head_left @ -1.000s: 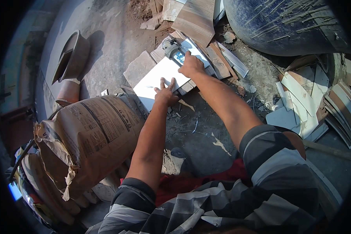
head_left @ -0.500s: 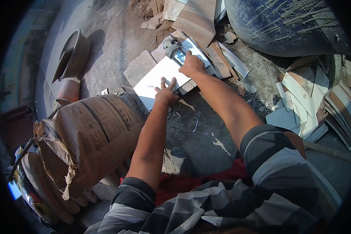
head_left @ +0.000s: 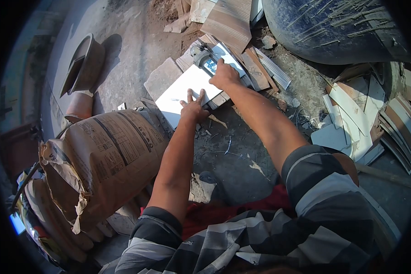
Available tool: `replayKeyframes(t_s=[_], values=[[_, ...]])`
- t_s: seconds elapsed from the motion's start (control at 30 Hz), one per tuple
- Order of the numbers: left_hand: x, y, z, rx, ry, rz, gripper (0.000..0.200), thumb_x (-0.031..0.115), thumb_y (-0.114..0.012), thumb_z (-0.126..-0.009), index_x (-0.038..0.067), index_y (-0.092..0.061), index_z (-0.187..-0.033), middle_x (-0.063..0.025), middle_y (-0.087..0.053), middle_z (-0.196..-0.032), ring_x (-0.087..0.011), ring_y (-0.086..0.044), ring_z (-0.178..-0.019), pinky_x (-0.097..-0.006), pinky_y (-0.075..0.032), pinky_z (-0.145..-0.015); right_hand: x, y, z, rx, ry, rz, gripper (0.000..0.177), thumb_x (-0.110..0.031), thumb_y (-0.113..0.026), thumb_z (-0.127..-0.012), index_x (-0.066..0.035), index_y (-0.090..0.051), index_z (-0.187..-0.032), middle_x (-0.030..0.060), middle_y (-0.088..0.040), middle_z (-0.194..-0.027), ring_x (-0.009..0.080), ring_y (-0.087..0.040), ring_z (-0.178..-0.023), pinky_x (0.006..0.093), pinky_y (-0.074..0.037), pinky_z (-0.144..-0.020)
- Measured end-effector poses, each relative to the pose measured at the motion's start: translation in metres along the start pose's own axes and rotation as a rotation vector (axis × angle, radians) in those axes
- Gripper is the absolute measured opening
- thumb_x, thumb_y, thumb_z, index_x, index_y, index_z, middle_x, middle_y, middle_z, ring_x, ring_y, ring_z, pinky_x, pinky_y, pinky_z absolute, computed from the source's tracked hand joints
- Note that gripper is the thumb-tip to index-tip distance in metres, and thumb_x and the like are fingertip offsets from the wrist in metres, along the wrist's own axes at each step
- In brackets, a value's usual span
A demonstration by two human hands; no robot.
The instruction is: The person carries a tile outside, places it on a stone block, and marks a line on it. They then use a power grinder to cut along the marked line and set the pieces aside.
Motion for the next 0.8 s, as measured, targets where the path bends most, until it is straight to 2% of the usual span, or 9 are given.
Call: replayKeyframes(t_s=[0.23, 0.3, 0.33, 0.43, 0.5, 0.53, 0.6, 0.7, 0.8], values=[[0.0004, 0.0005, 0.0011, -0.020, -0.001, 0.006, 0.107, 0.033, -0.077, -0.080, 0.044, -0.012, -0.164, -0.0118, 0.006, -0.174, -0.0578, -0.020, -0.150, -0.0569, -0.042, -0.116, 0.0018, 0.0014, 0.0037, -0.002, -0.007, -0.010, 0.069, -0.024, -0.082, -0.077, -0.003, -0.049, -0.134, 0.0218, -0.069, -0.123, 0.0353, -0.066, -0.120, 0.0424, -0.053, -0.104], [-0.0018, -0.0015, -0.0008, 0.011, -0.040, 0.027, 0.108, 0.035, -0.078, -0.077, 0.043, -0.014, -0.164, -0.0188, 0.002, -0.173, -0.0656, -0.023, -0.144, -0.0572, -0.037, -0.119, 0.0022, 0.0014, 0.0044, 0.002, -0.005, -0.012, 0.069, -0.024, -0.082, -0.077, -0.003, -0.049, -0.133, 0.0217, -0.069, -0.123, 0.0354, -0.066, -0.120, 0.0426, -0.053, -0.103], [-0.0018, -0.0030, -0.0027, 0.009, -0.043, 0.026, 0.108, 0.035, -0.078, -0.077, 0.043, -0.014, -0.164, -0.0188, 0.002, -0.173, -0.0656, -0.023, -0.144, -0.0572, -0.037, -0.119, 0.0032, 0.0020, 0.0047, 0.003, -0.009, -0.012, 0.069, -0.024, -0.082, -0.077, -0.003, -0.049, -0.133, 0.0217, -0.069, -0.123, 0.0354, -0.066, -0.120, 0.0426, -0.053, -0.103], [-0.0019, -0.0026, -0.0023, 0.014, -0.029, 0.012, 0.108, 0.034, -0.078, -0.077, 0.044, -0.014, -0.164, -0.0176, 0.001, -0.173, -0.0647, -0.023, -0.145, -0.0575, -0.039, -0.117, 0.0028, 0.0000, 0.0045, 0.004, -0.003, -0.022, 0.069, -0.024, -0.083, -0.077, -0.003, -0.049, -0.133, 0.0216, -0.070, -0.122, 0.0354, -0.067, -0.120, 0.0430, -0.053, -0.103], [0.0004, -0.0011, 0.0003, -0.005, 0.010, 0.006, 0.107, 0.033, -0.078, -0.080, 0.046, -0.012, -0.163, -0.0113, 0.005, -0.174, -0.0576, -0.019, -0.150, -0.0591, -0.042, -0.115, 0.0036, -0.0010, 0.0031, -0.001, -0.011, -0.011, 0.069, -0.024, -0.082, -0.076, -0.003, -0.049, -0.133, 0.0217, -0.070, -0.122, 0.0356, -0.067, -0.119, 0.0433, -0.054, -0.103], [0.0015, 0.0003, 0.0016, -0.006, 0.009, 0.005, 0.107, 0.033, -0.078, -0.080, 0.046, -0.012, -0.163, -0.0113, 0.005, -0.174, -0.0576, -0.019, -0.150, -0.0591, -0.042, -0.115, 0.0047, -0.0011, 0.0023, -0.001, -0.013, -0.012, 0.069, -0.024, -0.082, -0.076, -0.003, -0.049, -0.133, 0.0217, -0.070, -0.122, 0.0356, -0.067, -0.119, 0.0433, -0.054, -0.103], [0.0013, 0.0010, 0.0019, -0.008, 0.011, 0.003, 0.108, 0.035, -0.079, -0.080, 0.046, -0.012, -0.163, -0.0113, 0.005, -0.174, -0.0578, -0.020, -0.150, -0.0593, -0.042, -0.115, 0.0060, -0.0019, 0.0016, -0.023, 0.008, -0.013, 0.080, -0.026, -0.081, -0.077, 0.000, -0.043, -0.142, 0.0230, -0.068, -0.124, 0.0372, -0.066, -0.120, 0.0443, -0.054, -0.102], [0.0021, 0.0018, 0.0025, -0.010, 0.015, -0.007, 0.108, 0.035, -0.080, -0.079, 0.046, -0.012, -0.163, -0.0114, 0.004, -0.174, -0.0575, -0.020, -0.150, -0.0590, -0.042, -0.115, 0.0069, -0.0037, 0.0029, 0.016, 0.000, -0.026, 0.069, -0.024, -0.083, -0.076, -0.003, -0.049, -0.133, 0.0216, -0.070, -0.122, 0.0355, -0.067, -0.119, 0.0421, -0.054, -0.102], [0.0025, 0.0030, 0.0029, -0.012, 0.017, -0.015, 0.108, 0.036, -0.080, -0.079, 0.046, -0.012, -0.163, -0.0115, 0.004, -0.174, -0.0574, -0.021, -0.150, -0.0588, -0.042, -0.115, 0.0066, -0.0030, 0.0040, 0.015, 0.000, -0.024, 0.070, -0.024, -0.083, -0.076, -0.003, -0.049, -0.133, 0.0215, -0.070, -0.122, 0.0353, -0.067, -0.119, 0.0418, -0.054, -0.102]])
Point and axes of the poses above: each hand's wrist, its own z-axis away from the middle knuckle, its own y-axis out of the back of the hand, x = y × z, the point moved 3 cm from there along -z, towards the middle knuckle
